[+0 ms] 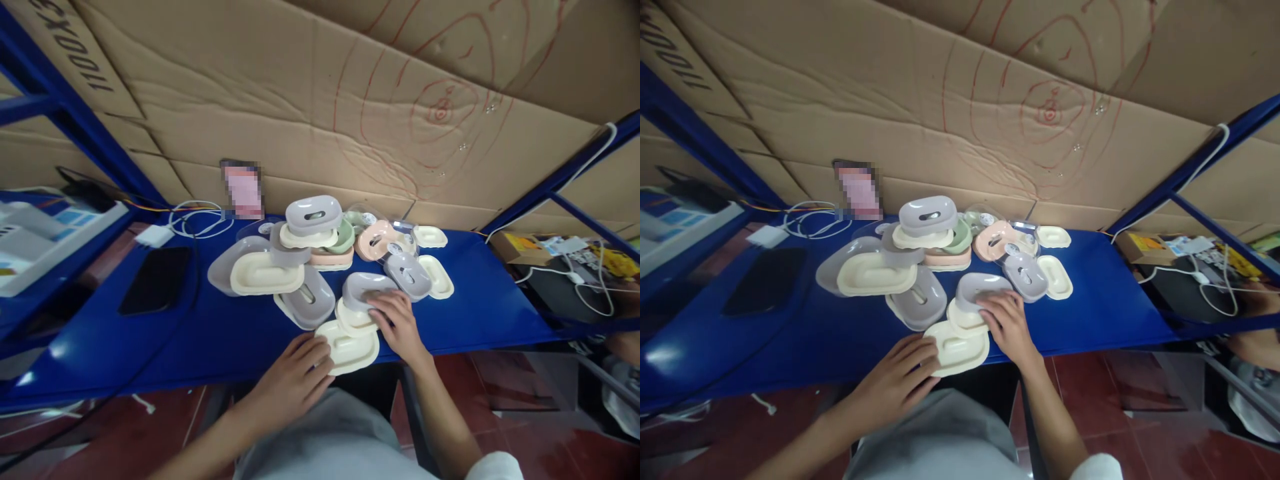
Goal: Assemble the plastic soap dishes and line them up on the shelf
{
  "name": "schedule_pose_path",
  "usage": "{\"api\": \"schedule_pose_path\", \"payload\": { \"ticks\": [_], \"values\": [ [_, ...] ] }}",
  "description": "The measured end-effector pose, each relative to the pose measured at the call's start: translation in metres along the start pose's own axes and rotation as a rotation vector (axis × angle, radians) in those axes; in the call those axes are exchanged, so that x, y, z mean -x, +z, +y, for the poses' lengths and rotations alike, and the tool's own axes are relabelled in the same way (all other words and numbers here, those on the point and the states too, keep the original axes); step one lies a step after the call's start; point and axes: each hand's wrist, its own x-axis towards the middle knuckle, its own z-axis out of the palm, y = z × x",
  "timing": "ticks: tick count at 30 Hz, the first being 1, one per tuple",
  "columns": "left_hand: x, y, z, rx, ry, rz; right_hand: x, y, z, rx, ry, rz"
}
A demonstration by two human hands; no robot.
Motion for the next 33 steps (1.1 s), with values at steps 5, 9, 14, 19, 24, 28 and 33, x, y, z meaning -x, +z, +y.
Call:
{"api": "schedule_pose_path", "payload": {
  "ticks": [5, 9, 14, 19, 24, 28, 33],
  "values": [
    [-0.005, -0.003, -0.005, 0.151, -0.06, 0.015, -0.003, 0.005, -0.003, -0.042, 0.027, -0.051],
    [-0.003, -0.006, -0.007, 0.225, -0.066, 0.017, -0.002, 0.007, -0.003, -0.029, 0.022, -0.074],
    [0.004, -0.004, -0.007, 0.218, -0.085, 0.04, -0.002, 0.01, -0.004, -0.002, -0.032, -0.068],
    [0.008, 0.0, -0.005, 0.176, -0.094, 0.099, -0.003, 0.012, -0.01, 0.132, -0.082, -0.06],
    [0.007, 0.003, -0.007, 0.153, -0.075, 0.107, 0.001, 0.009, -0.014, 0.128, -0.182, -0.038],
    [0.008, 0.004, -0.006, 0.139, -0.07, 0.128, 0.005, 0.005, -0.016, 0.062, -0.25, -0.01],
    [0.009, -0.001, -0.004, 0.169, -0.113, 0.103, 0.004, 0.004, -0.02, 0.056, -0.195, -0.021]
  ]
}}
